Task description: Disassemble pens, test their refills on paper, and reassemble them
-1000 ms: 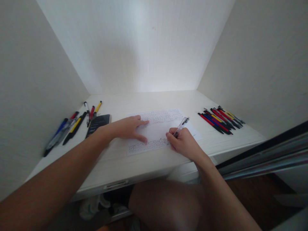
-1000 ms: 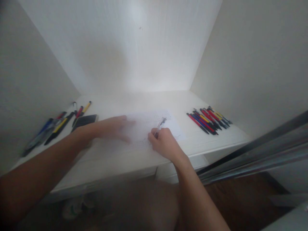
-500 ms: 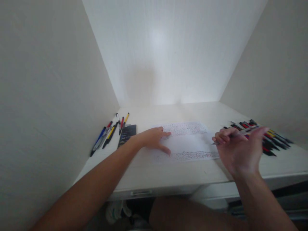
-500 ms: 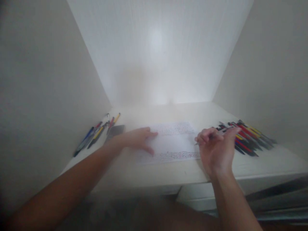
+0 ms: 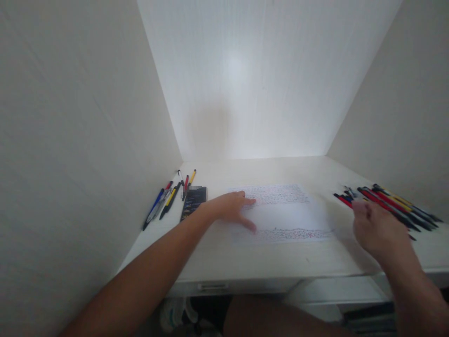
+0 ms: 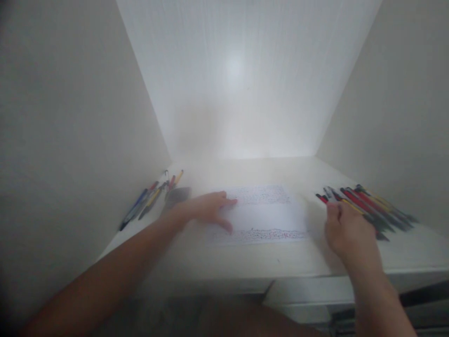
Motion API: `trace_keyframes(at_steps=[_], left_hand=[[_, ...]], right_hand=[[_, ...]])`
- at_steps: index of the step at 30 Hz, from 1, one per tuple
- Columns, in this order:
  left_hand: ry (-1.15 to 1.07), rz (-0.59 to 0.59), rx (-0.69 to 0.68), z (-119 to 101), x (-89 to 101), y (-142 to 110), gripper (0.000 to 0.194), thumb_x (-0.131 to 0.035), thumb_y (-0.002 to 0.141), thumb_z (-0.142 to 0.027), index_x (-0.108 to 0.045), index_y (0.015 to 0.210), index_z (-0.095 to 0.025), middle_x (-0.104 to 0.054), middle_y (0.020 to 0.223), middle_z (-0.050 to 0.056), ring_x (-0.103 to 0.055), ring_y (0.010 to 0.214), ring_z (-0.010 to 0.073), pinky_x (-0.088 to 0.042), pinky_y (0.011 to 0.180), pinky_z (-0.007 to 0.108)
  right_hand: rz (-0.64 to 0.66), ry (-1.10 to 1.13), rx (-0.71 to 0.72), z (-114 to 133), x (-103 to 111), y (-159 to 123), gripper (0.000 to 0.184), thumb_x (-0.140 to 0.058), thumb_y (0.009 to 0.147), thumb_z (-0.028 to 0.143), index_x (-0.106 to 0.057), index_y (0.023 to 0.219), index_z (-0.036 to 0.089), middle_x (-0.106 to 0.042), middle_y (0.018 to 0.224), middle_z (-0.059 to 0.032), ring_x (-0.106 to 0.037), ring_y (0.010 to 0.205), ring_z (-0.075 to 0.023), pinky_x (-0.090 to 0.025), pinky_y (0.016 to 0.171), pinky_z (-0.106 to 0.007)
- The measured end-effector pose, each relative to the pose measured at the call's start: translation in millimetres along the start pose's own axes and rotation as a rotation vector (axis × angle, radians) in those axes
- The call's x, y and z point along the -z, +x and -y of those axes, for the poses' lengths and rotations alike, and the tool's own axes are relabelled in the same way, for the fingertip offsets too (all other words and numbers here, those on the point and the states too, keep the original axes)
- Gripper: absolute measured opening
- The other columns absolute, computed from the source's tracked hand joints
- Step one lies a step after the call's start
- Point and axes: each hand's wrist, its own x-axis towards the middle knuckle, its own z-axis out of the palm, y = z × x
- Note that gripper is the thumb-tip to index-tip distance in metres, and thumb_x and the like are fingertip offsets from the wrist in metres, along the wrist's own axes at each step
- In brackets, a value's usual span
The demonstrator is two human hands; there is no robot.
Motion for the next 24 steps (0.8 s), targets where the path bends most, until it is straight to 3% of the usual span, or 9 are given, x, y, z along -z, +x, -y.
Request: trace_keyframes(at_steps=[4,9,12,16,18,20,24], left_hand=[[-0.015,-0.007,-0.002,1.7,-0.7,-0.4,0.114,-0.055,0.061,-0.091,-0.04,0.15,-0.021,-0.056,0.125,0.017,-0.055,0.111,0.0331,-0.044,0.095,0.04],[-0.015,0.0,0.009,-0.1,-0.9,-2.0,0.105,-0.057,0.065,-0.087,-0.042,0.148,-0.024,-0.055,0.13,0.016,-0.055,0.113,0.032,-0.041,0.099,0.041],[-0.021,-0.012,0.009,-1.1,-2.0,-1.1,0.101,-0.06,0.066,-0.084,-0.044,0.147,-0.025,-0.056,0.13,0.015,-0.056,0.112,0.0306,-0.042,0.099,0.04],[-0.058,-0.09,-0.018,10.9,7.5,-1.3,0.083,-0.062,0.073,-0.075,-0.056,0.137,-0.022,-0.067,0.105,0.011,-0.061,0.094,0.0256,-0.046,0.085,0.035],[-0.085,-0.206,0.069,26.9,21.4,-7.0,0.06,-0.06,0.082,-0.064,-0.067,0.123,-0.02,-0.07,0.096,0.008,-0.063,0.086,0.0225,-0.047,0.08,0.032],[-0.062,-0.402,0.308,48.9,39.3,-18.4,0.037,-0.056,0.088,-0.05,-0.073,0.104,-0.021,-0.072,0.097,0.006,-0.064,0.087,0.0202,-0.047,0.08,0.029],[0.001,-0.572,0.616,98.1,66.8,-48.3,0.034,-0.045,0.09,-0.035,-0.072,0.099,-0.015,-0.071,0.096,0.014,-0.063,0.094,0.0266,-0.046,0.083,0.035]], right_hand=[[0.133,-0.05,0.093,-16.8,-11.2,0.1,0.029,-0.047,0.083,0.018,-0.075,0.088,0.011,-0.069,0.086,-0.0247,-0.064,0.084,-0.0342,-0.043,0.075,-0.043],[0.215,0.002,0.002,-13.6,-2.9,-6.3,0.028,-0.056,0.08,0.029,-0.077,0.095,0.017,-0.072,0.086,-0.0201,-0.065,0.072,-0.0323,-0.042,0.068,-0.041],[0.186,0.003,-0.049,-12.9,-2.8,-6.5,0.023,-0.062,0.076,0.032,-0.077,0.089,0.021,-0.072,0.079,-0.0163,-0.062,0.062,-0.0306,-0.042,0.063,-0.041],[0.099,-0.009,-0.057,-20.6,-13.5,-4.4,0.021,-0.062,0.075,0.035,-0.076,0.085,0.023,-0.071,0.074,-0.0158,-0.058,0.056,-0.0301,-0.04,0.058,-0.042],[0.071,-0.027,-0.061,-22.8,-17.1,-4.6,0.022,-0.061,0.076,0.035,-0.076,0.086,0.023,-0.071,0.077,-0.0163,-0.059,0.059,-0.0312,-0.04,0.058,-0.042],[0.009,-0.05,-0.043,-19.9,-16.1,-5.9,0.025,-0.06,0.079,0.036,-0.076,0.089,0.021,-0.071,0.084,-0.0179,-0.061,0.068,-0.0333,-0.04,0.059,-0.042],[-0.195,0.055,0.055,12.9,2.2,-9.1,0.033,-0.055,0.085,0.041,-0.074,0.094,0.015,-0.067,0.09,-0.0209,-0.061,0.082,-0.0358,-0.041,0.065,-0.043]])
